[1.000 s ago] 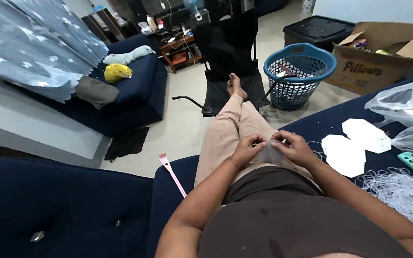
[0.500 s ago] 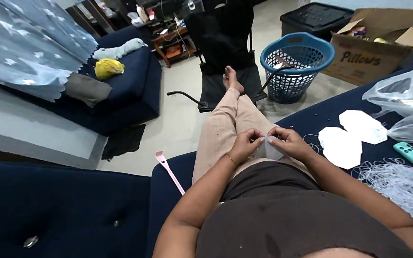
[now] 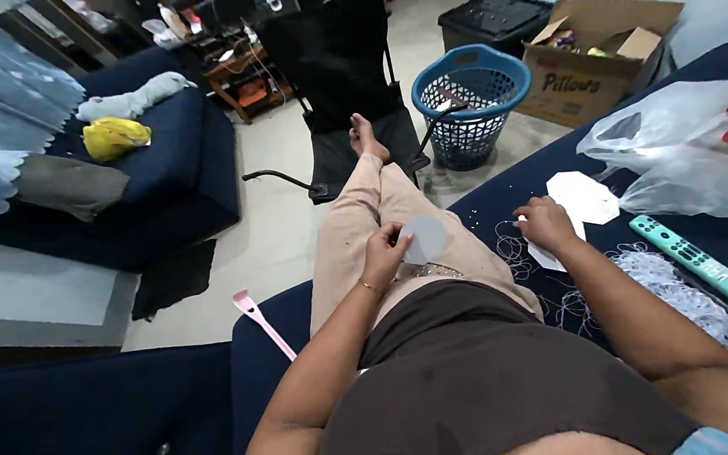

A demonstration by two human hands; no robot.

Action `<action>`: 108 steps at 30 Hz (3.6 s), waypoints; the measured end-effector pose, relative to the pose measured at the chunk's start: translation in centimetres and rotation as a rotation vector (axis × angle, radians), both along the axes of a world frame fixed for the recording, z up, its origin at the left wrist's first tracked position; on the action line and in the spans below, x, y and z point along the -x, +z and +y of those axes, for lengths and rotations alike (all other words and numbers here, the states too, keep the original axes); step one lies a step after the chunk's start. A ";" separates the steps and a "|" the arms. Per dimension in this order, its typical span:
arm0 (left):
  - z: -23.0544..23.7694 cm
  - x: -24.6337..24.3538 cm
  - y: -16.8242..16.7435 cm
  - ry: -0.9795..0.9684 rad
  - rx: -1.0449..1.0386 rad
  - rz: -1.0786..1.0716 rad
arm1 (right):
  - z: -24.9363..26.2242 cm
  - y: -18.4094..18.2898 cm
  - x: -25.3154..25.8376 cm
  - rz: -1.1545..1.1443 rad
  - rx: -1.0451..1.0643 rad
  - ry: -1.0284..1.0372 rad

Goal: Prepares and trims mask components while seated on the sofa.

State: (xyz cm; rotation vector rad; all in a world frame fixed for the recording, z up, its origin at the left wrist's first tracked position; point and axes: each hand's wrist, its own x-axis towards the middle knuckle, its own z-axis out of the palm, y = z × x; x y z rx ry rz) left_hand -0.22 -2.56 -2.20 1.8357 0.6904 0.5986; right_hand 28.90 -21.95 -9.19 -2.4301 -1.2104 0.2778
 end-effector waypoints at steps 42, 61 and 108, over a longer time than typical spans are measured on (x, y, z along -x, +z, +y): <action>1.2 0.1 -0.5 0.454 -0.122 -0.187 | 4.4 7.1 7.6 0.177 0.213 0.368; 1.0 -0.8 0.6 0.242 -0.066 -0.060 | 11.9 3.9 9.8 0.190 -0.055 0.291; -0.3 -1.0 -0.4 -0.037 -0.219 -0.055 | 8.7 7.1 13.2 0.157 -0.508 0.332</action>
